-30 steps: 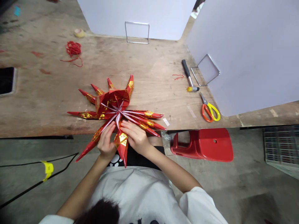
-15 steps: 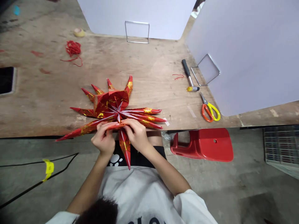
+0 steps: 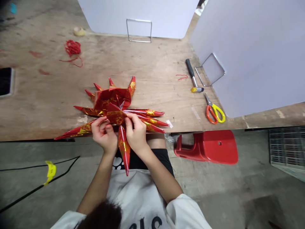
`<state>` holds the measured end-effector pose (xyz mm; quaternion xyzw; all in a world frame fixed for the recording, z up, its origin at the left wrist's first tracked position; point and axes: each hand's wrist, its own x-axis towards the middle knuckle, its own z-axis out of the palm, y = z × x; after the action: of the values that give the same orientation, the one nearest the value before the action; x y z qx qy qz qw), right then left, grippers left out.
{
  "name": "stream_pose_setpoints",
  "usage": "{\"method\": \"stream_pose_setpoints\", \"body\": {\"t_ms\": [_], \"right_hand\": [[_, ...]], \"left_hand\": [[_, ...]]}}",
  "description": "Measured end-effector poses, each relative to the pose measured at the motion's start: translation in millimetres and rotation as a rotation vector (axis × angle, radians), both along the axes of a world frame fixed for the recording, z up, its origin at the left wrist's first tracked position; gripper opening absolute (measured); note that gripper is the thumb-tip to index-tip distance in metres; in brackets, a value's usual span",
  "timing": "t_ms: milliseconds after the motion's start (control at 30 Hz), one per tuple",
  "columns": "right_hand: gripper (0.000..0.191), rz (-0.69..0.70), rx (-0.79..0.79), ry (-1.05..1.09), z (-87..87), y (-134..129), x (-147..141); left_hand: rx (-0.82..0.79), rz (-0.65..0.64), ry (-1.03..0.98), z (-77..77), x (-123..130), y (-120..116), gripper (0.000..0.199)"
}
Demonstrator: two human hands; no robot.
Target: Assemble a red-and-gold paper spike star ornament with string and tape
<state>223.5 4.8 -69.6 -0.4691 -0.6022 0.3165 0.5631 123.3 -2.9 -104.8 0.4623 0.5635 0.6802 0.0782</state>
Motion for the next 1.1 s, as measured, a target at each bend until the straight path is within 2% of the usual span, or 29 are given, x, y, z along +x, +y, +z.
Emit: {"method": "stream_pose_setpoints", "body": {"t_ms": [67, 133, 300, 433, 500, 667, 933, 1100], "right_hand": [[0.014, 0.011, 0.001, 0.011, -1.3, 3.8, 2.9], [0.014, 0.037, 0.002, 0.013, -2.4, 8.0, 5.7], [0.014, 0.117, -0.022, 0.008, -1.0, 14.2, 8.4], [0.015, 0.055, 0.032, -0.085, 3.8, 12.5, 6.8], [0.016, 0.031, 0.021, -0.102, 4.8, 10.6, 6.2], [0.018, 0.040, -0.043, -0.040, 0.7, 10.7, 5.8], [0.016, 0.020, 0.006, -0.031, -4.7, 18.1, 4.8], [0.017, 0.023, -0.035, 0.040, -6.2, 21.1, 8.8]], "left_hand": [[-0.024, -0.110, -0.037, -1.3, -2.7, -0.6, 0.029], [-0.035, -0.138, -0.053, -1.7, -3.5, -0.9, 0.027], [0.061, -0.052, 0.030, -5.4, 1.7, 0.0, 0.024], [0.132, 0.060, 0.246, -14.2, 4.2, 2.9, 0.022], [0.167, 0.085, 0.289, -15.7, 3.8, 5.5, 0.023], [0.205, 0.088, 0.236, -7.8, 4.4, 11.1, 0.020], [0.254, 0.060, 0.275, -4.7, 6.4, 10.9, 0.025], [0.236, 0.010, 0.177, 1.1, 5.2, 11.2, 0.023]]}}
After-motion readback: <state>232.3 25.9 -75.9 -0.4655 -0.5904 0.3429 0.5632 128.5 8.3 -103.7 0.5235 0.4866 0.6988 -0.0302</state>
